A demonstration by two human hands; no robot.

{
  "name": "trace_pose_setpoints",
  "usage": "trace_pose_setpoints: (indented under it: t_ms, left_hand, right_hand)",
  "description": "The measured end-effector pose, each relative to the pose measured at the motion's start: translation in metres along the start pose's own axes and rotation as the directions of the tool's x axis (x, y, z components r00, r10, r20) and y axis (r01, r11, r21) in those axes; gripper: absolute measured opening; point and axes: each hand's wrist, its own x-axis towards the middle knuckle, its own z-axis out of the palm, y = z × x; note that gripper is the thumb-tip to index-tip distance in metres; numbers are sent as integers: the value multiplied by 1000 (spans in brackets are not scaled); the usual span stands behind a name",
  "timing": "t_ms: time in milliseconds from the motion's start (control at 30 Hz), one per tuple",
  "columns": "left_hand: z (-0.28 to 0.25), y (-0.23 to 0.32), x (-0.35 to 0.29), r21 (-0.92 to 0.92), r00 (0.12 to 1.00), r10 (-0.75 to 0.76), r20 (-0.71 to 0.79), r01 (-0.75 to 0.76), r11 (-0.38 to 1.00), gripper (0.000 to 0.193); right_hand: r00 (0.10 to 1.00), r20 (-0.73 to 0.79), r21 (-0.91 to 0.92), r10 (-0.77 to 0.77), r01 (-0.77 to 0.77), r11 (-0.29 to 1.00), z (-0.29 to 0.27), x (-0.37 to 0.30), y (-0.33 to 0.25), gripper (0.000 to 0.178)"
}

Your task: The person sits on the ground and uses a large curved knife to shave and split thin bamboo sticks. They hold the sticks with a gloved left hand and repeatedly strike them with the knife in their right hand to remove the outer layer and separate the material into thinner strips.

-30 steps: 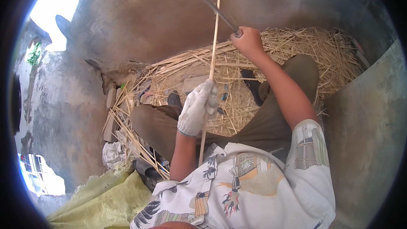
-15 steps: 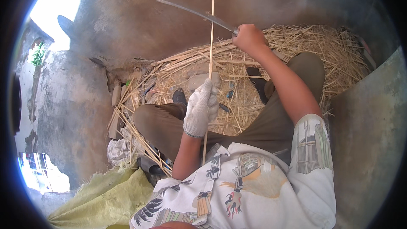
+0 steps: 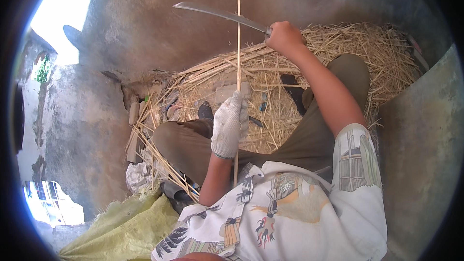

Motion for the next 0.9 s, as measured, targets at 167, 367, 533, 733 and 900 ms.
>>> trace_pose_setpoints:
  t_ms: [167, 367, 533, 733, 900]
  left_hand:
    - [-10, -1, 9, 62, 997, 73, -30, -71, 996, 38]
    - [-10, -5, 8, 65, 997, 48, -53, -45, 997, 41]
    - [5, -1, -1, 145, 1000, 6, -12, -5, 989, 40]
    - [-6, -4, 7, 96, 994, 95, -53, -89, 991, 37]
    - [-5, -12, 7, 252, 986, 158, -44, -142, 957, 43]
  right_hand:
    - [977, 119, -113, -178, 191, 975, -2, -43, -20, 24]
    - [925, 24, -171, -379, 377, 910, 12, -32, -8, 19]
    - [998, -22, 33, 60, -60, 998, -12, 8, 6, 25]
    - [949, 12, -166, -316, 314, 935, 4, -41, -11, 18]
    - [967, 64, -149, -246, 253, 956, -6, -14, -7, 17]
